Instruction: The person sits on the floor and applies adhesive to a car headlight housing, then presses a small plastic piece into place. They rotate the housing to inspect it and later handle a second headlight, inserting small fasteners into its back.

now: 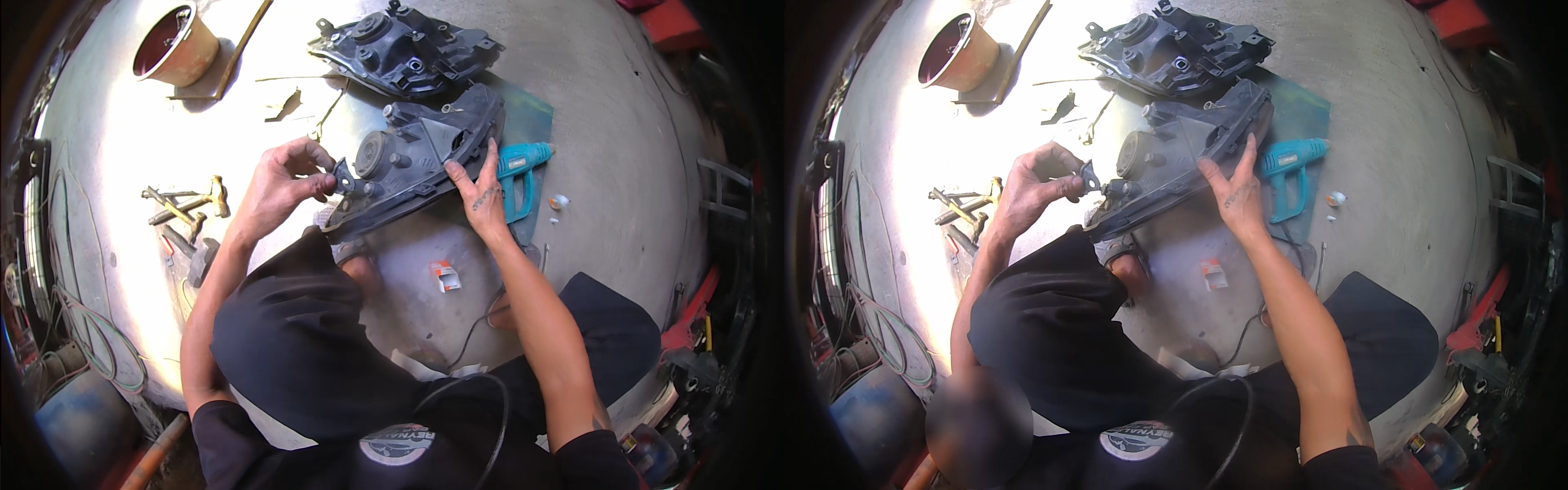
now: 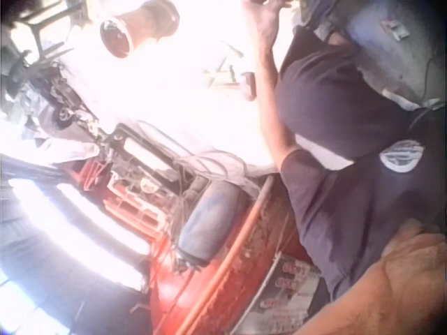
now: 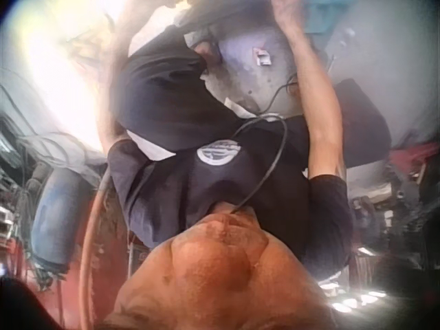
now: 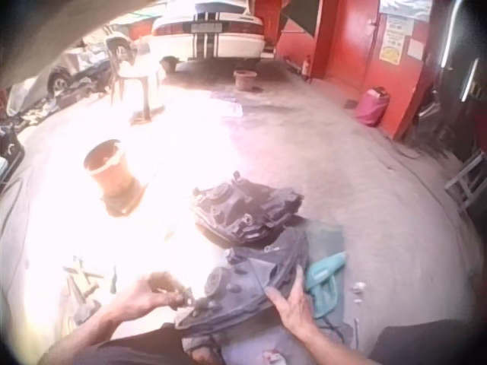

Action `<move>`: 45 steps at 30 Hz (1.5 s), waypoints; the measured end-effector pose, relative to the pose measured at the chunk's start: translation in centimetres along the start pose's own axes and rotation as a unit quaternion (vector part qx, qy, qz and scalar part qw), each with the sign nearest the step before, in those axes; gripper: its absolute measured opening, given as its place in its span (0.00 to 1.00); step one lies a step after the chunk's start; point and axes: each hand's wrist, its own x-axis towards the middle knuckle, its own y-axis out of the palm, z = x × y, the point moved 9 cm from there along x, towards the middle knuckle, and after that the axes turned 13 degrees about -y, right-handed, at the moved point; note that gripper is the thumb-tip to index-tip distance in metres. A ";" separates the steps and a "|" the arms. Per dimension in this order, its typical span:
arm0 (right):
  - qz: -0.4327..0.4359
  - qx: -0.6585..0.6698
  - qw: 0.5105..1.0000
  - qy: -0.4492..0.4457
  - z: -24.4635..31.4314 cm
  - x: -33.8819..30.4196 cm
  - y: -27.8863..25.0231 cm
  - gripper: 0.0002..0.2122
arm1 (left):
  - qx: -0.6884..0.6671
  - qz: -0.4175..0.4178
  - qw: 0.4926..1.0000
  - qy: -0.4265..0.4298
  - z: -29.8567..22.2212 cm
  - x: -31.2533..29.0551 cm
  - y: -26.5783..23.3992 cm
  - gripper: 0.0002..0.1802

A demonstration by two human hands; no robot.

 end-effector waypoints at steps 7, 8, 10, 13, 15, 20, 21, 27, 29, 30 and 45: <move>0.033 0.003 0.999 0.030 -0.1 0.1 0.2 0.57 | 0.109 0.044 0.993 -0.026 -7.5 3.0 4.1 0.06; 0.039 0.014 0.999 0.032 0.1 0.2 0.2 0.57 | 0.112 0.041 0.993 -0.024 -7.8 3.8 5.0 0.06; 0.047 0.024 0.998 0.036 -0.1 0.2 0.0 0.57 | 0.115 0.046 0.992 -0.025 -7.7 6.1 7.6 0.06; 0.065 0.030 0.996 0.044 -1.0 0.3 0.0 0.58 | 0.115 0.026 0.993 -0.032 -6.2 9.8 10.8 0.09; 0.084 0.036 0.995 0.048 -1.1 0.4 0.3 0.58 | 0.129 -0.031 0.989 -0.069 -5.1 11.0 11.7 0.11; 0.107 0.042 0.990 0.086 0.2 0.6 0.5 0.59 | 0.122 -0.127 0.984 0.004 -3.2 12.5 12.9 0.10; 0.105 0.038 0.990 0.083 0.4 0.5 0.7 0.58 | 0.113 -0.133 0.985 -0.005 -2.5 12.7 12.5 0.10; 0.059 -0.048 0.995 0.064 0.7 0.1 -0.2 0.57 | 0.107 -0.134 0.985 -0.029 -3.1 12.5 12.8 0.09; 0.058 -0.053 0.995 0.055 1.4 -0.1 -0.7 0.56 | 0.086 -0.135 0.985 -0.069 -3.8 11.5 13.1 0.09; 0.049 -0.068 0.995 0.057 1.4 -0.2 -0.8 0.55 | 0.083 -0.138 0.985 -0.066 -3.6 11.5 13.0 0.09; -0.020 -0.119 0.992 -0.035 3.2 1.1 -2.4 0.40 | 0.051 -0.161 0.985 0.024 -0.8 12.5 10.4 0.12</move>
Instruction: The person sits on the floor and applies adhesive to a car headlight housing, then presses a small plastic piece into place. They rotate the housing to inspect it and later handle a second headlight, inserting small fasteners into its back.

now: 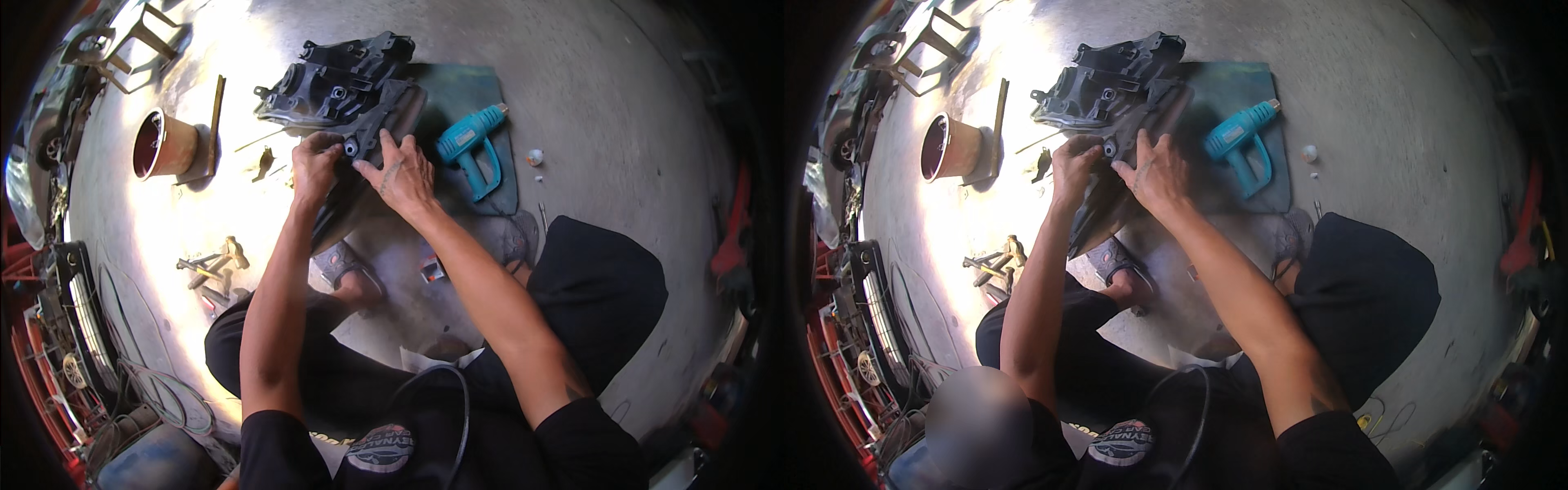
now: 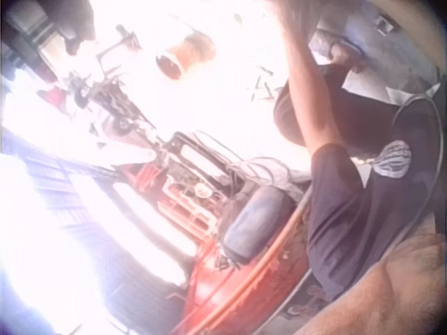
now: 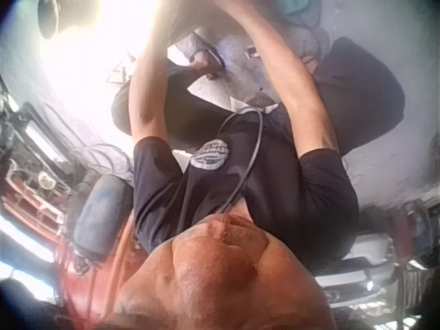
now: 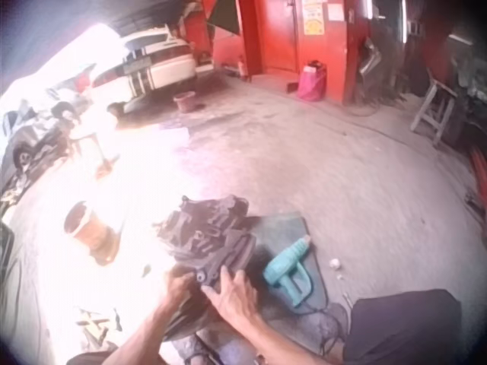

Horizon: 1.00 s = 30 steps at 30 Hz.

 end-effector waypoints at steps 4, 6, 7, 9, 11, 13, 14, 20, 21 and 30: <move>-0.038 0.004 0.999 -0.025 0.5 -0.2 -0.4 0.36 | 0.009 -0.025 0.999 -0.031 0.3 0.1 -0.6 0.13; -0.046 -0.004 0.999 -0.029 0.5 -0.4 -0.5 0.35 | 0.004 -0.038 0.997 -0.068 -0.5 -0.5 -0.6 0.14; -0.050 -0.011 0.998 -0.034 0.7 -0.4 -0.5 0.34 | 0.000 -0.043 0.995 -0.091 -1.2 -1.1 -0.9 0.15; -0.057 -0.027 0.997 -0.045 1.0 -0.4 -0.5 0.34 | -0.015 -0.037 0.992 -0.117 -1.1 -1.2 -1.0 0.17; -0.061 -0.041 0.995 -0.061 1.5 -0.3 -0.5 0.34 | -0.036 -0.019 0.992 -0.120 -0.8 -0.7 -1.3 0.18; -0.093 -0.063 0.989 -0.096 1.8 -0.2 -0.6 0.35 | -0.049 -0.013 0.993 -0.102 -0.9 -0.5 -1.1 0.18; -0.110 -0.074 0.985 -0.112 1.9 -0.2 -0.5 0.35 | -0.055 -0.010 0.994 -0.093 -1.0 -0.5 -0.9 0.19; -0.089 0.005 0.986 -0.140 1.3 0.3 0.3 0.34 | -0.042 -0.023 0.994 -0.101 -0.4 0.0 -1.4 0.17; -0.089 0.006 0.986 -0.142 1.2 0.3 0.3 0.34 | -0.053 -0.032 0.992 -0.106 -0.2 0.0 -1.6 0.14; -0.029 0.020 0.993 -0.112 2.0 0.8 -0.5 0.35 | -0.079 -0.047 0.992 -0.089 -1.3 -0.6 -1.2 0.11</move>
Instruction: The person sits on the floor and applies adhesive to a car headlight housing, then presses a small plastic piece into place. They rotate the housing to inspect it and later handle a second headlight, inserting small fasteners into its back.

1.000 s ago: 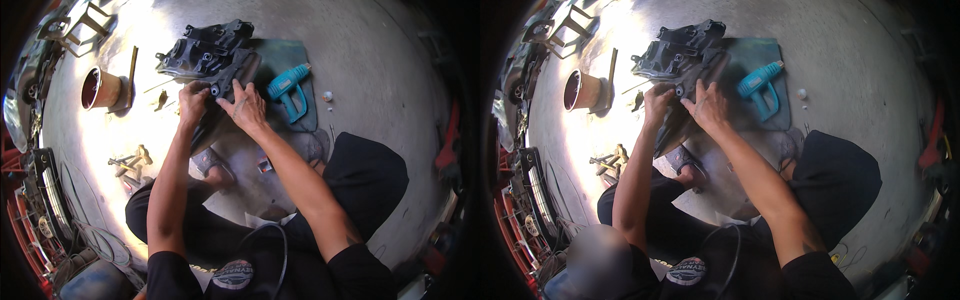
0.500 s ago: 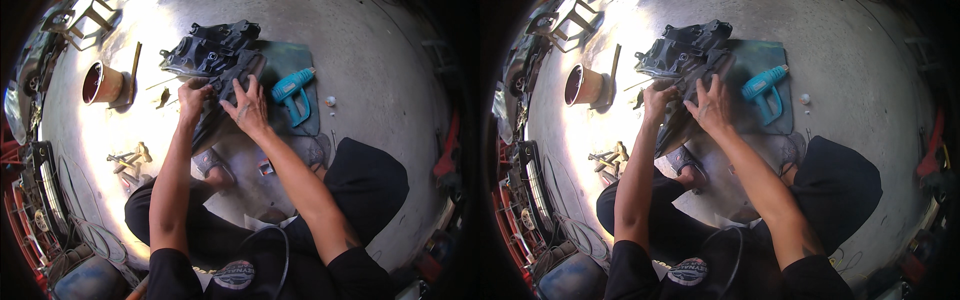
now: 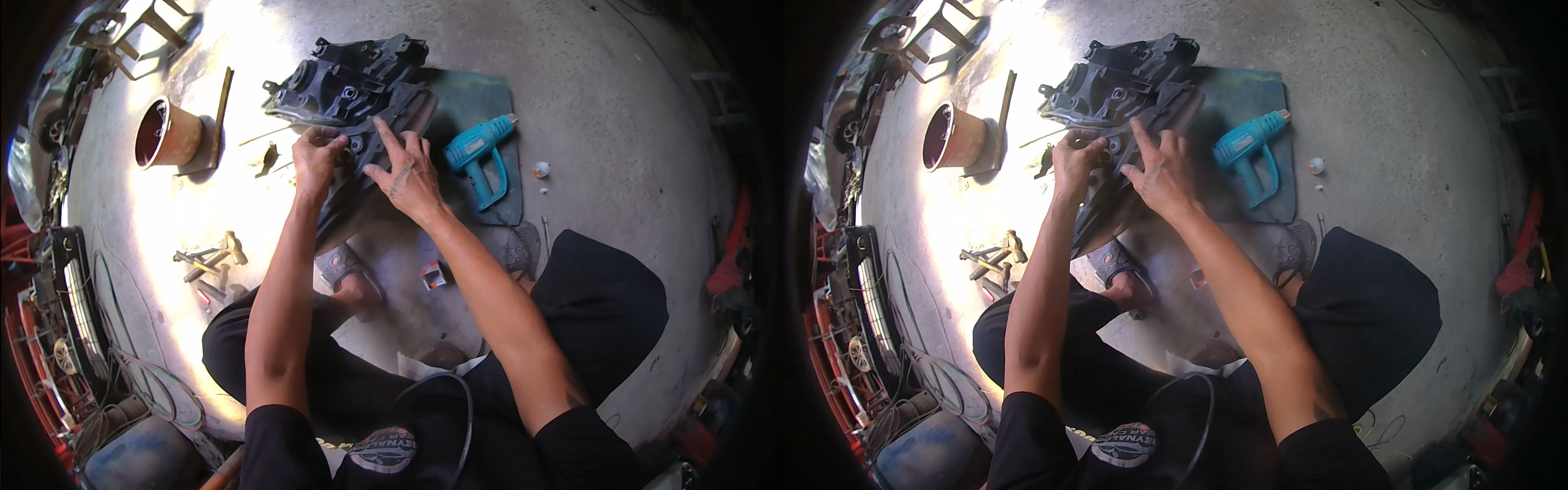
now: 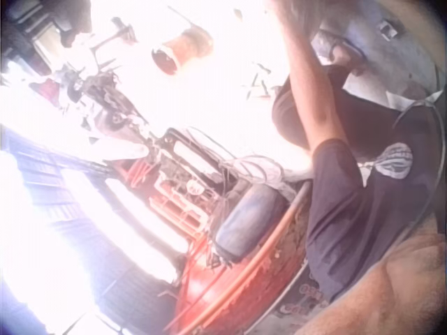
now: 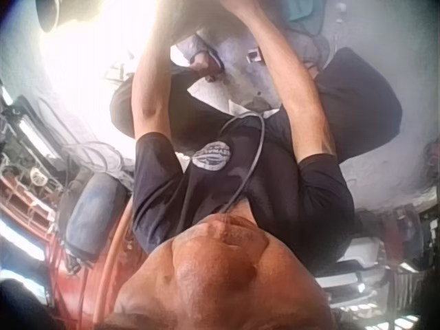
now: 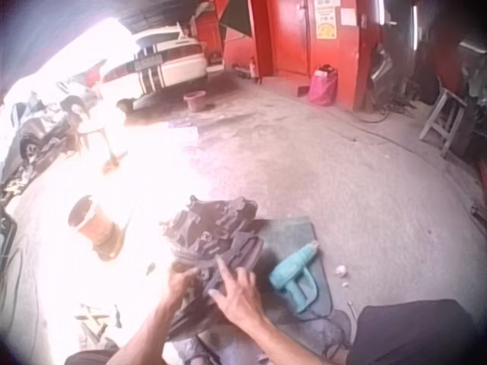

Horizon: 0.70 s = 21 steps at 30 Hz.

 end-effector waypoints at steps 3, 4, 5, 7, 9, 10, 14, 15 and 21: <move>-0.002 -0.009 1.000 -0.014 -0.2 0.1 0.4 0.33 | 0.015 0.015 1.000 0.021 0.3 0.9 0.0 0.16; -0.008 -0.005 1.000 -0.014 -0.4 0.1 0.4 0.33 | 0.010 0.024 0.999 0.035 0.0 1.1 0.3 0.16; -0.014 0.000 1.000 -0.014 -0.6 0.0 0.4 0.33 | 0.005 0.032 0.998 0.049 -0.2 1.3 0.6 0.16; -0.019 -0.002 1.000 -0.014 -0.9 -0.1 0.5 0.33 | -0.001 0.008 1.000 0.022 -0.5 0.9 0.7 0.11; -0.024 -0.005 1.000 -0.011 -1.3 -0.2 0.5 0.34 | 0.000 0.006 1.000 0.006 -0.1 1.0 0.9 0.11; -0.028 -0.004 1.000 -0.009 -1.2 -0.2 0.6 0.34 | 0.007 0.013 1.000 0.005 0.2 1.4 0.7 0.13; -0.031 0.003 0.999 -0.007 -0.9 -0.1 0.8 0.35 | 0.049 0.017 0.999 0.002 1.1 2.5 0.4 0.16; -0.032 0.004 0.999 -0.005 -0.9 -0.1 0.8 0.35 | 0.047 0.004 0.999 0.014 0.9 2.6 0.1 0.16; -0.045 0.003 0.999 -0.004 -1.2 -0.1 0.7 0.35 | -0.047 0.003 0.999 -0.019 0.0 1.5 0.1 0.11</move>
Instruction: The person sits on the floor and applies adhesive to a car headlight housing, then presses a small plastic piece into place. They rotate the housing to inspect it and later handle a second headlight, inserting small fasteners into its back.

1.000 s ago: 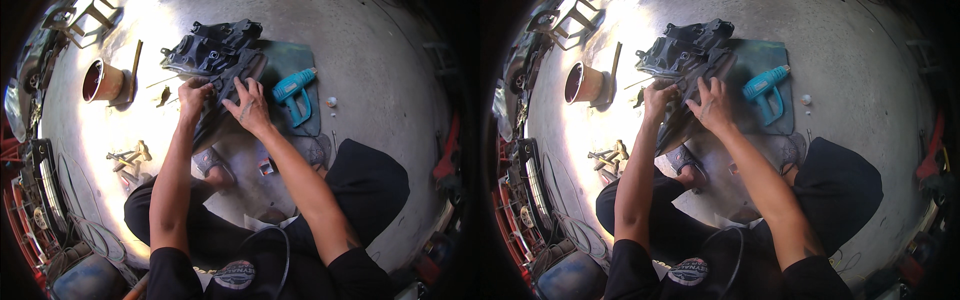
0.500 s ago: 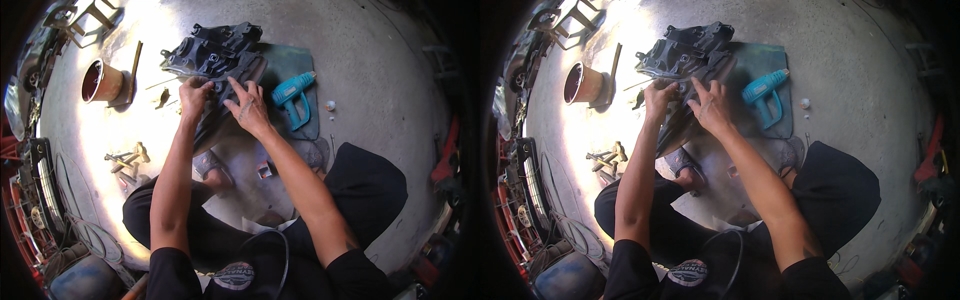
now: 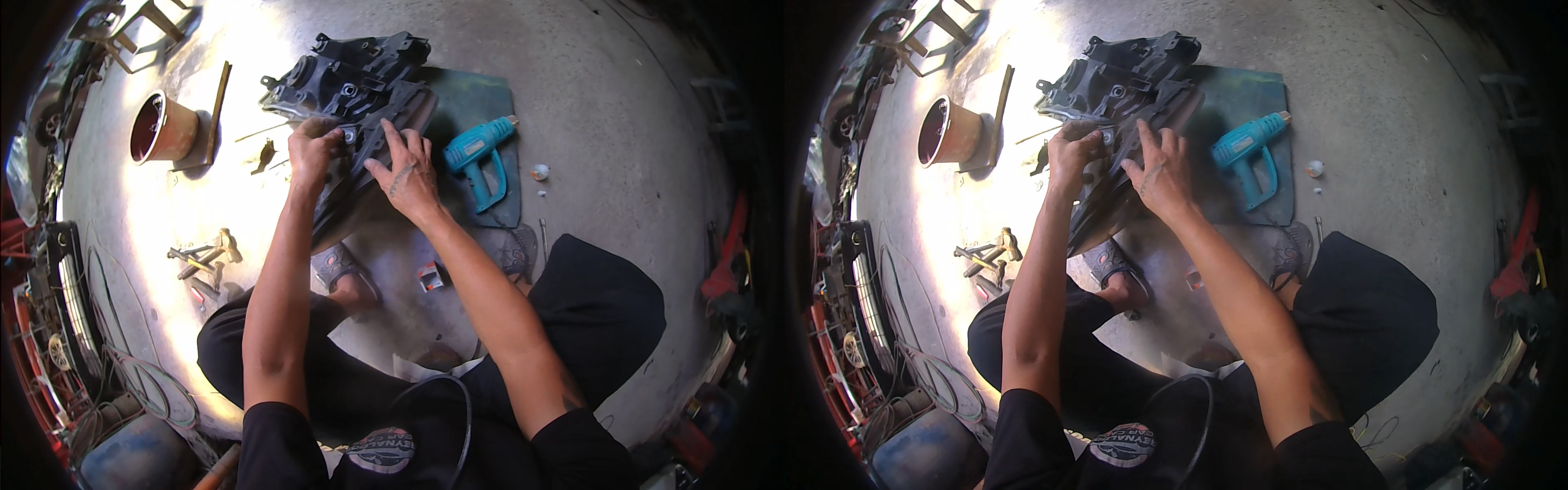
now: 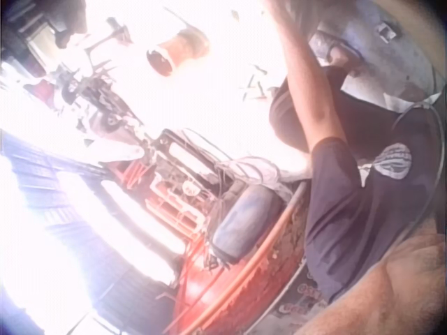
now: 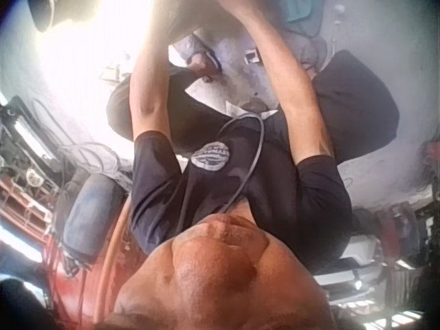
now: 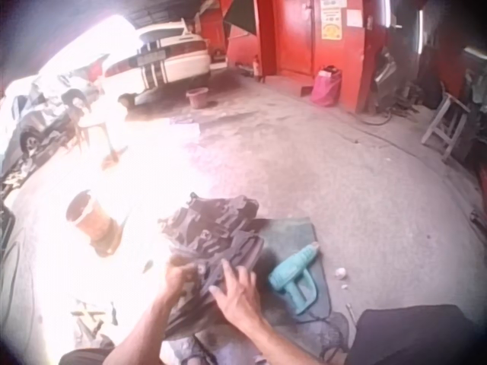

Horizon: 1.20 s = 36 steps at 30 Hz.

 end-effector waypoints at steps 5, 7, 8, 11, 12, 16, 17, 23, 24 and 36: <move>-0.004 -0.013 1.000 -0.010 0.4 0.1 0.0 0.34 | 0.031 0.021 0.999 -0.006 -0.2 -0.2 0.1 0.11; -0.007 -0.013 1.000 -0.014 0.4 0.1 0.0 0.34 | 0.043 0.014 0.999 -0.007 -0.1 0.0 -0.1 0.11; -0.008 -0.014 1.000 -0.015 0.5 0.1 -0.1 0.33 | 0.050 0.011 0.999 -0.009 0.0 0.1 -0.1 0.10; 0.018 -0.016 1.000 -0.003 0.3 -0.1 0.3 0.33 | 0.113 0.029 0.993 0.000 0.8 0.7 -0.1 0.12; 0.014 -0.005 1.000 -0.001 -0.1 0.2 0.5 0.32 | 0.122 0.027 0.992 0.002 0.7 1.2 -0.2 0.11; 0.027 -0.017 0.999 -0.008 -1.5 -0.1 0.4 0.33 | 0.084 0.043 0.995 -0.011 0.1 -0.4 0.9 0.13; 0.024 -0.017 0.999 -0.019 -1.4 0.2 0.4 0.34 | 0.103 0.030 0.993 -0.039 0.7 0.0 0.4 0.12; 0.088 -0.004 0.996 0.000 -2.0 0.0 0.4 0.36 | 0.091 0.040 0.995 -0.017 0.2 -0.7 0.5 0.11; 0.085 -0.010 0.996 -0.009 -2.1 0.3 0.3 0.37 | 0.085 0.038 0.996 -0.017 -0.1 -0.8 0.6 0.10; 0.049 -0.006 0.997 -0.056 -2.0 -0.3 -0.1 0.36 | 0.103 0.053 0.993 -0.022 1.4 0.5 0.3 0.09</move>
